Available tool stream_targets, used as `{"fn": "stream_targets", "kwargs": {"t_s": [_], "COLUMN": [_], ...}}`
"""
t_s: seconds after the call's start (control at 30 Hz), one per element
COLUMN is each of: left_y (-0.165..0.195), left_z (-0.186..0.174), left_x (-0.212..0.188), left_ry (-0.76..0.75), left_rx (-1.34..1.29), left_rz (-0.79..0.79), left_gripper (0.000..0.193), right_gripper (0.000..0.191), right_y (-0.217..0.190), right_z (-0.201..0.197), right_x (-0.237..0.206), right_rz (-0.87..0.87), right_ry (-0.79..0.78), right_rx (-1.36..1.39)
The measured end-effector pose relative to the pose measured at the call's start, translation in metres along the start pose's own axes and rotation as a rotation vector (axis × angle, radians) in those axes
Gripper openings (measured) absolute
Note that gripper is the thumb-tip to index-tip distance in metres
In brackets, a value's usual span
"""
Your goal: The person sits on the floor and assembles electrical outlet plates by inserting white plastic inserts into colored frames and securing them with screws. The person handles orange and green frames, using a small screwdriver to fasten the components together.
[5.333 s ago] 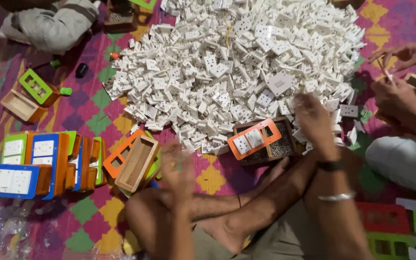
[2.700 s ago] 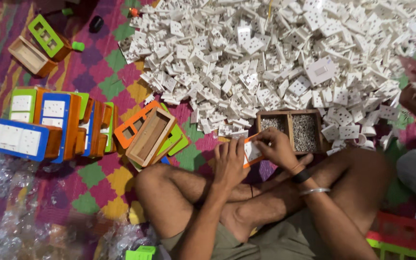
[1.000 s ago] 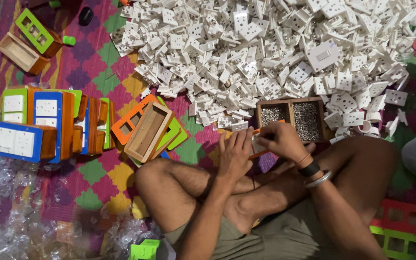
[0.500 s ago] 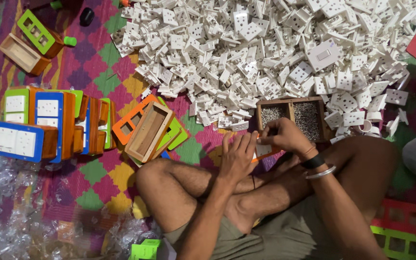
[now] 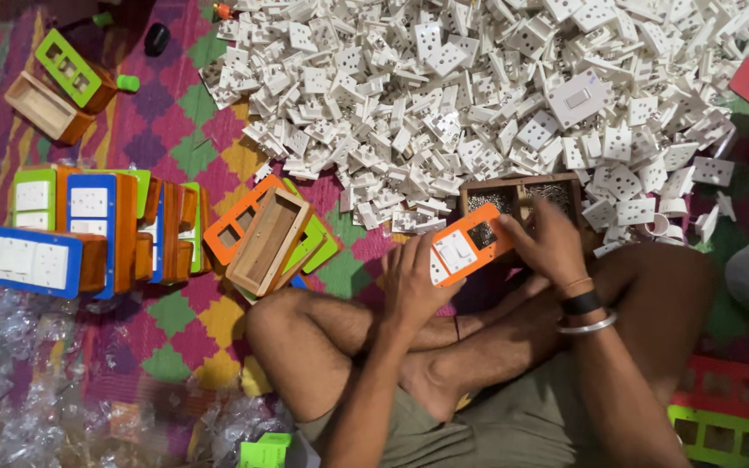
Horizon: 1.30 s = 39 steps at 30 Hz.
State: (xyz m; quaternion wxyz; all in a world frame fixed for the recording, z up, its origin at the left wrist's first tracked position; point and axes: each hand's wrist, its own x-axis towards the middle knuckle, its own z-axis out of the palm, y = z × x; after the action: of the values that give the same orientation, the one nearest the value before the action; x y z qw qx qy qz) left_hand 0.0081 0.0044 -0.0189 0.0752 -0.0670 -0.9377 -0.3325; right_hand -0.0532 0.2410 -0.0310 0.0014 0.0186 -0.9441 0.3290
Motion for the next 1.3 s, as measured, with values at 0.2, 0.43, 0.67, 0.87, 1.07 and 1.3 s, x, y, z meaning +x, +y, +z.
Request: {"fn": "stream_targets", "kwargs": {"t_s": [0.2,0.43,0.67,0.87,1.07,1.3], "left_y": [-0.023,-0.082,-0.094,-0.091,-0.071,-0.02], "left_z": [0.001,0.041,0.05,0.052,0.042,-0.002], "left_x": [-0.006,-0.012,-0.017,-0.015,-0.01,-0.006], "left_ry": [0.079,-0.113,-0.103,-0.078,-0.049,-0.152], "left_rx": [-0.135,-1.046,-1.122,-1.053,-0.847,0.143], "left_rz": [0.03,-0.607,-0.609,-0.55,-0.473,0.373], "left_gripper": [0.093,0.031,0.022,0.018,0.033,0.076], "right_gripper": [0.032,0.03,0.027,0.028,0.024,0.025], "right_y": [0.012,0.004,-0.005,-0.007,0.001,0.001], "right_z": [0.023,0.038,0.034,0.038,0.043,0.039], "right_x": [0.004,0.006,0.006,0.006,0.01,0.021], "right_rz": [0.33,0.322,0.27,0.155,0.094,0.303], "right_ry": [-0.388,-0.497,-0.501,-0.416,-0.369,-0.288], "right_rx": [0.63,0.745,0.727,0.658,0.649,0.868]}}
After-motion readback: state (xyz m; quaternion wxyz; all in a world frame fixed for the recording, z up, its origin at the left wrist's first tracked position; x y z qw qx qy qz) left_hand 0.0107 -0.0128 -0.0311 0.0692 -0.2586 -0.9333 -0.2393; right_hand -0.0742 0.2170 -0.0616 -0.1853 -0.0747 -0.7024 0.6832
